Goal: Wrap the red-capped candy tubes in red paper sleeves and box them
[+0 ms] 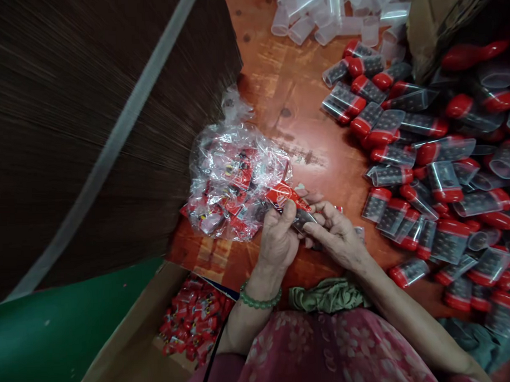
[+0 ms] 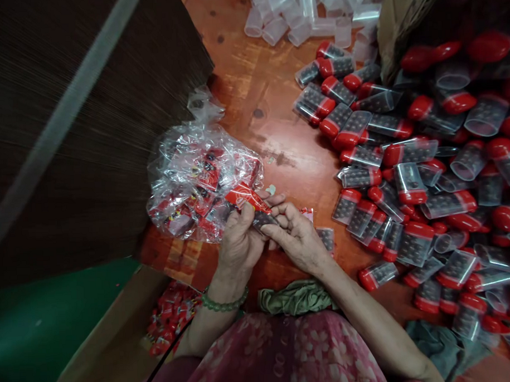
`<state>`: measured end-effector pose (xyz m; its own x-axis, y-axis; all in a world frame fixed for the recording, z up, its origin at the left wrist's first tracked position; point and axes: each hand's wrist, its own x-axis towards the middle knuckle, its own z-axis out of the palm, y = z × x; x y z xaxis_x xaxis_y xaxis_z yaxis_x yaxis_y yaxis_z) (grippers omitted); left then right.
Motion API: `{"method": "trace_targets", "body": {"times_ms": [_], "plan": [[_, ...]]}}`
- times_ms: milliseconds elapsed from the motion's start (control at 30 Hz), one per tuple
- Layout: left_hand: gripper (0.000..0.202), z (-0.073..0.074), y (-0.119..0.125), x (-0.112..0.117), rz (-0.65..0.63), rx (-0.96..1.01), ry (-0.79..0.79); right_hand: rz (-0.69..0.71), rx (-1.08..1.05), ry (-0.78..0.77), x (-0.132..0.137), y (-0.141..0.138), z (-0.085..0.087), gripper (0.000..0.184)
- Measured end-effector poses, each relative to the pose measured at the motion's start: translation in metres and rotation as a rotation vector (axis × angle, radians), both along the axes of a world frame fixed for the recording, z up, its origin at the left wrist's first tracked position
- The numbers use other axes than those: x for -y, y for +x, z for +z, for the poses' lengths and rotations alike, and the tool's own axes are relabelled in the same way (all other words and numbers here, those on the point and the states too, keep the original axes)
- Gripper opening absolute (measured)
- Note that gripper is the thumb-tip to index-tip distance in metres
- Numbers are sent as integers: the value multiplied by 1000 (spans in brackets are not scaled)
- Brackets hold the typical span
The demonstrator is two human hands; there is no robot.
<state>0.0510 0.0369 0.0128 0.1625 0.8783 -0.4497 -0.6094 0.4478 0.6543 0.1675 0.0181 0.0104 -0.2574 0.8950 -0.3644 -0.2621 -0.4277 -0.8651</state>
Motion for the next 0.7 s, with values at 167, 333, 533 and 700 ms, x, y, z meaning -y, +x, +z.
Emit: {"method": "trace_targets", "body": {"times_ms": [167, 333, 533, 700], "plan": [[40, 1, 8, 13, -13, -49, 13, -72, -15, 8, 4, -3, -5, 40], [41, 4, 7, 26, -85, -85, 40, -95, -9, 32, 8, 0, -3, 42], [43, 6, 6, 45, -146, -94, 183, -99, 31, 126, 17, 7, 8, 46], [35, 21, -9, 65, -113, -215, 199, 60, 120, 249, 28, 13, 22, 35]]}}
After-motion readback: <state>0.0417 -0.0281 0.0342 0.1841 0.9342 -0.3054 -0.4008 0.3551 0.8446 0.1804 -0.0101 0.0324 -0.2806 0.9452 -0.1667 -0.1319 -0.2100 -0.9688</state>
